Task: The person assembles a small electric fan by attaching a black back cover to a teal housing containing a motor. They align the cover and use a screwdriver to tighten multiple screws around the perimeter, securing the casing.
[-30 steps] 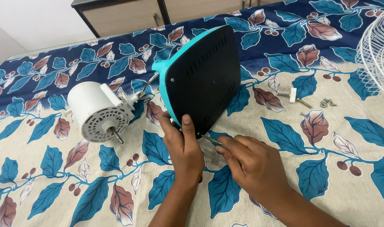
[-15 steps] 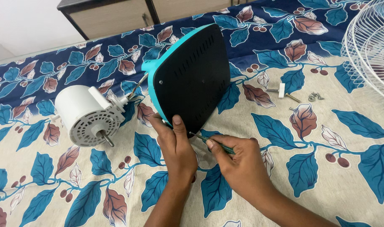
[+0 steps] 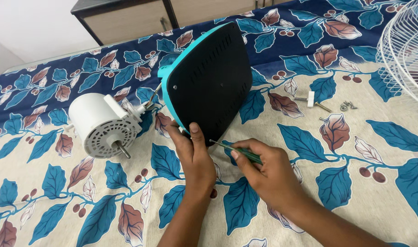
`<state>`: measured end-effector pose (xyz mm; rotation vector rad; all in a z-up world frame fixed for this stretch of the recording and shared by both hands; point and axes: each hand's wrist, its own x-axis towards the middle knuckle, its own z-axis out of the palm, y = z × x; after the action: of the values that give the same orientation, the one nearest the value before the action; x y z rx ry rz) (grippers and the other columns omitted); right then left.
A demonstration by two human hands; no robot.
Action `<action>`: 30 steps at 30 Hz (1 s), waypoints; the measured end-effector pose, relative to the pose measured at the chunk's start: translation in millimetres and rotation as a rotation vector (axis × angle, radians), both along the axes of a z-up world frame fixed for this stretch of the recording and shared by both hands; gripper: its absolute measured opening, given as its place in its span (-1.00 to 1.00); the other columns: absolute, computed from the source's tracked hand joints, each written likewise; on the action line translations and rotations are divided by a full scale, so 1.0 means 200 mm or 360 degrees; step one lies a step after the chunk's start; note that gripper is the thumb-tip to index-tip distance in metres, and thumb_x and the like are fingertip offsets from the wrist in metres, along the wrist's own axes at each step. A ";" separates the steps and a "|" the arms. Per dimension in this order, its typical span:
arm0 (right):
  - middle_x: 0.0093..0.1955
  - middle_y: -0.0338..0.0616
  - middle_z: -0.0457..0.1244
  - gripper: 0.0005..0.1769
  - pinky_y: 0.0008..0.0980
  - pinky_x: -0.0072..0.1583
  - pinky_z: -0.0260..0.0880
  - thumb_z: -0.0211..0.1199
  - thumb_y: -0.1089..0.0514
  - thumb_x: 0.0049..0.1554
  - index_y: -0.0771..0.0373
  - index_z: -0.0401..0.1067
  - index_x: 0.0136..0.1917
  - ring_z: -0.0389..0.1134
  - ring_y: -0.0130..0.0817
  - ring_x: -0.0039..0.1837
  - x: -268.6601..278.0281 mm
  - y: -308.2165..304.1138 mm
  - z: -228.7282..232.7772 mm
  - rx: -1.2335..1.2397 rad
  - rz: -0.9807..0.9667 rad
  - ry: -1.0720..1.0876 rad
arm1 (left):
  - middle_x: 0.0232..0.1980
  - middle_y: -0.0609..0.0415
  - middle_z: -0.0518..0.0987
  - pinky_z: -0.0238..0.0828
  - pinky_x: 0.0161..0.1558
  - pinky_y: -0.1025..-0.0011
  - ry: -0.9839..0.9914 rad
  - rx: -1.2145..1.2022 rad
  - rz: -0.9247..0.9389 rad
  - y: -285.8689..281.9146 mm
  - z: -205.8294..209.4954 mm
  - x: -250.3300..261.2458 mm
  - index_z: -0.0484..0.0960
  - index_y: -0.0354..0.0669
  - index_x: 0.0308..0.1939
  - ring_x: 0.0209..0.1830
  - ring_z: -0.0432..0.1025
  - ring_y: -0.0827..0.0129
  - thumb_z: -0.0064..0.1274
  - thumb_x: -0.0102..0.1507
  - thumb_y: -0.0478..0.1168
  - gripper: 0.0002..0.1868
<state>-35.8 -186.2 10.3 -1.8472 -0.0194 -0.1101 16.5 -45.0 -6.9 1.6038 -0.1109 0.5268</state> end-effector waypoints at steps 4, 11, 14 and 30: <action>-0.36 -0.18 0.39 -0.75 -0.49 -0.38 0.17 0.23 0.16 0.16 0.26 0.52 0.09 0.24 -0.53 -0.44 -0.03 -0.02 0.02 -0.0239 0.0000 -0.0163 | 0.11 -0.15 0.48 0.34 0.17 0.34 0.0031 -0.0080 -0.0078 0.01 0.00 0.02 0.20 -0.26 0.31 0.12 0.39 0.27 -0.27 0.46 0.14 -0.43; -0.12 -0.16 0.44 -0.77 -0.53 -0.32 0.31 0.26 0.27 0.14 0.29 0.55 0.09 0.36 -0.53 -0.32 -0.02 -0.01 0.02 -0.0225 -0.0039 -0.0360 | 0.11 -0.17 0.47 0.34 0.16 0.34 0.0036 -0.0144 -0.0122 0.01 -0.01 0.02 0.18 -0.26 0.33 0.11 0.38 0.28 -0.25 0.47 0.13 -0.43; -0.11 -0.18 0.45 -0.75 -0.56 -0.32 0.32 0.25 0.30 0.13 0.29 0.56 0.10 0.37 -0.57 -0.31 -0.02 0.00 0.03 -0.0187 -0.0030 -0.0317 | 0.09 -0.20 0.49 0.34 0.15 0.33 0.0077 -0.0133 -0.0118 0.01 -0.01 0.03 0.17 -0.28 0.33 0.10 0.39 0.26 -0.27 0.46 0.14 -0.41; -0.09 -0.14 0.47 -0.71 -0.55 -0.22 0.40 0.24 0.29 0.16 0.29 0.56 0.16 0.45 -0.54 -0.20 0.00 -0.01 -0.03 -0.0141 -0.0006 -0.0341 | 0.00 -0.21 0.53 0.40 0.06 0.32 0.0108 -0.0047 -0.0042 0.00 0.00 0.02 0.21 -0.28 0.25 0.03 0.45 0.25 -0.28 0.44 0.15 -0.44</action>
<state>-36.3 -189.1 4.9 -1.9164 -0.1726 -0.3139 20.6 -44.4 -6.0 1.5874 -0.0726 0.4511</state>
